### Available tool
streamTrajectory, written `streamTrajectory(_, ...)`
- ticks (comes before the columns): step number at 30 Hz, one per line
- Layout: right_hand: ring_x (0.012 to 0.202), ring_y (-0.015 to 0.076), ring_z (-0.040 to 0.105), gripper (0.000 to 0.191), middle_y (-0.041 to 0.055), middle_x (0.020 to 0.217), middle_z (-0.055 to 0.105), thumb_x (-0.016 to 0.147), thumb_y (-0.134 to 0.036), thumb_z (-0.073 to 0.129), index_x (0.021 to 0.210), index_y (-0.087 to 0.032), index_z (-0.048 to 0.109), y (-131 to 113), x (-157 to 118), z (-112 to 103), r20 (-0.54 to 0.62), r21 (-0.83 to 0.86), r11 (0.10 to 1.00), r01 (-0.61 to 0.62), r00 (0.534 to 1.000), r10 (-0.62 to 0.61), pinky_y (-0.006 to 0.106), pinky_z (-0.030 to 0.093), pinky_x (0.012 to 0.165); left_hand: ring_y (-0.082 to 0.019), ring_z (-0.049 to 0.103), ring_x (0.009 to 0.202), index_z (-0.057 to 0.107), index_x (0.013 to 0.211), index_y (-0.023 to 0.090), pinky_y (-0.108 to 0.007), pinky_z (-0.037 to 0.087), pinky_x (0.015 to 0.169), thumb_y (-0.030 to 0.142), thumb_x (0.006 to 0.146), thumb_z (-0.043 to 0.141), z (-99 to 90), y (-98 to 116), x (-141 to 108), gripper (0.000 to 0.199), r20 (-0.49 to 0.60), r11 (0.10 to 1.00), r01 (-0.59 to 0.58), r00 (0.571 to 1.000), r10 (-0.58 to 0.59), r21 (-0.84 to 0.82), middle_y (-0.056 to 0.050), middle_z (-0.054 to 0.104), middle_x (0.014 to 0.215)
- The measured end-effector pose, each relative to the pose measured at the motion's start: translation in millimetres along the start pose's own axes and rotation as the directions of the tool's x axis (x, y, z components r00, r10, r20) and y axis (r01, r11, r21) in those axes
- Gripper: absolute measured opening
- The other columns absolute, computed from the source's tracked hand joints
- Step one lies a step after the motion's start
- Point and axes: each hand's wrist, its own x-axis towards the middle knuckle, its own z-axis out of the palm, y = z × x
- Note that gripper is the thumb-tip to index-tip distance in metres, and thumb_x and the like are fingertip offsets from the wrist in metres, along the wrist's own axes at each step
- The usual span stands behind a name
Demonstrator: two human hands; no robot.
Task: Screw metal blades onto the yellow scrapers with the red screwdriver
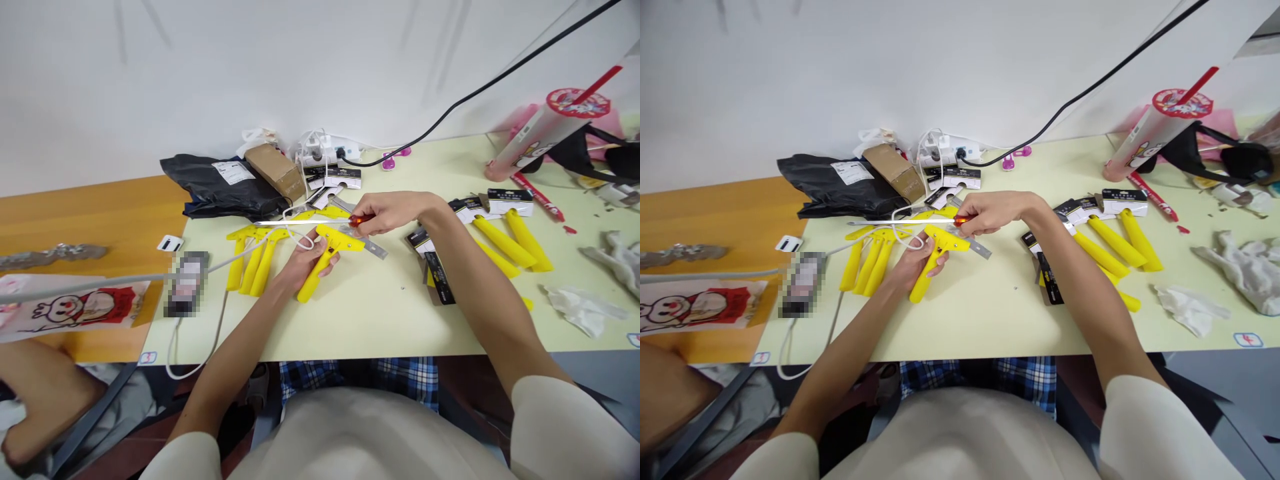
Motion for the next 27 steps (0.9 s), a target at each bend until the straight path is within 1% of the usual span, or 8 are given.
streamTrajectory(3,0.052,0.0069,0.033,0.038,-0.0088,0.059,0.041,0.107,-0.035,0.070,0.075,-0.019,0.059,-2.4,-3.7,-1.6,0.018,-0.020,0.999,-0.027,0.999,0.027,0.022,0.026,0.048,-0.013,0.066,0.066,0.059,0.104,0.023,-0.019,0.039,0.040,0.040,0.086,0.096,0.0,2.8,-0.2,0.044,-0.021,1.000,-0.008,1.000,0.007,-0.016,-0.001,0.066,0.091)
streamTrajectory(8,0.055,0.0078,0.035,0.041,-0.0082,0.061,0.040,0.106,-0.040,0.073,0.074,-0.019,0.059,-8.6,-6.8,-3.0,0.047,-0.011,0.996,-0.091,0.995,0.091,0.023,0.029,0.050,-0.014,0.065,0.064,0.057,0.099,0.023,-0.018,0.038,0.040,0.040,0.082,0.099,-2.1,4.3,0.4,0.048,-0.044,0.999,0.011,0.999,-0.013,-0.037,0.001,0.063,0.087)
streamTrajectory(14,0.054,0.0079,0.035,0.043,-0.0076,0.060,0.043,0.103,-0.043,0.076,0.072,-0.018,0.059,-16.7,-10.2,-2.3,0.106,-0.010,0.993,-0.118,0.987,0.118,0.024,0.029,0.050,-0.015,0.067,0.065,0.053,0.092,0.022,-0.019,0.038,0.040,0.043,0.086,0.097,-5.2,10.0,-0.9,0.049,0.011,0.999,0.054,0.998,-0.054,0.004,-0.002,0.066,0.086)
streamTrajectory(17,0.054,0.0081,0.036,0.039,-0.0074,0.059,0.043,0.103,-0.039,0.074,0.073,-0.018,0.060,-15.3,-7.5,-0.2,0.088,-0.005,0.995,-0.098,0.991,0.098,0.025,0.028,0.050,-0.014,0.067,0.062,0.054,0.094,0.022,-0.019,0.037,0.038,0.043,0.084,0.098,-6.7,12.6,-1.3,0.050,0.012,0.999,0.046,0.999,-0.046,-0.001,0.000,0.065,0.083)
streamTrajectory(20,0.054,0.0079,0.034,0.036,-0.0078,0.059,0.042,0.104,-0.035,0.072,0.074,-0.018,0.060,-11.3,-0.6,3.7,0.062,0.015,0.998,-0.063,0.996,0.062,0.025,0.027,0.050,-0.013,0.065,0.057,0.057,0.101,0.023,-0.020,0.035,0.038,0.042,0.084,0.099,-8.5,10.5,-1.4,0.049,0.006,0.999,0.038,0.999,-0.038,-0.012,0.001,0.064,0.081)
streamTrajectory(24,0.054,0.0071,0.031,0.040,-0.0087,0.060,0.038,0.105,-0.033,0.071,0.072,-0.020,0.052,-8.0,6.6,8.0,0.100,0.065,0.998,-0.027,0.995,0.020,0.024,0.024,0.049,-0.014,0.066,0.058,0.060,0.110,0.024,-0.020,0.035,0.038,0.043,0.081,0.101,-5.9,2.6,-2.5,0.054,0.012,0.993,0.118,0.993,-0.118,-0.022,0.001,0.065,0.082)
streamTrajectory(25,0.054,0.0071,0.030,0.041,-0.0088,0.060,0.038,0.106,-0.033,0.070,0.072,-0.020,0.051,-7.4,7.2,8.1,0.092,0.071,0.997,-0.013,0.996,0.006,0.024,0.024,0.049,-0.014,0.066,0.059,0.060,0.112,0.023,-0.020,0.036,0.038,0.043,0.081,0.100,-4.1,1.1,-2.8,0.054,0.010,0.992,0.120,0.993,-0.120,-0.027,0.001,0.066,0.084)
streamTrajectory(27,0.053,0.0072,0.031,0.040,-0.0088,0.061,0.038,0.108,-0.033,0.067,0.074,-0.021,0.050,-5.6,7.7,7.4,0.034,0.061,0.998,0.024,0.999,-0.026,0.023,0.025,0.049,-0.013,0.066,0.062,0.061,0.115,0.024,-0.019,0.037,0.039,0.043,0.083,0.099,0.3,0.0,-3.2,0.053,-0.010,0.995,0.087,0.996,-0.088,-0.044,0.000,0.067,0.089)
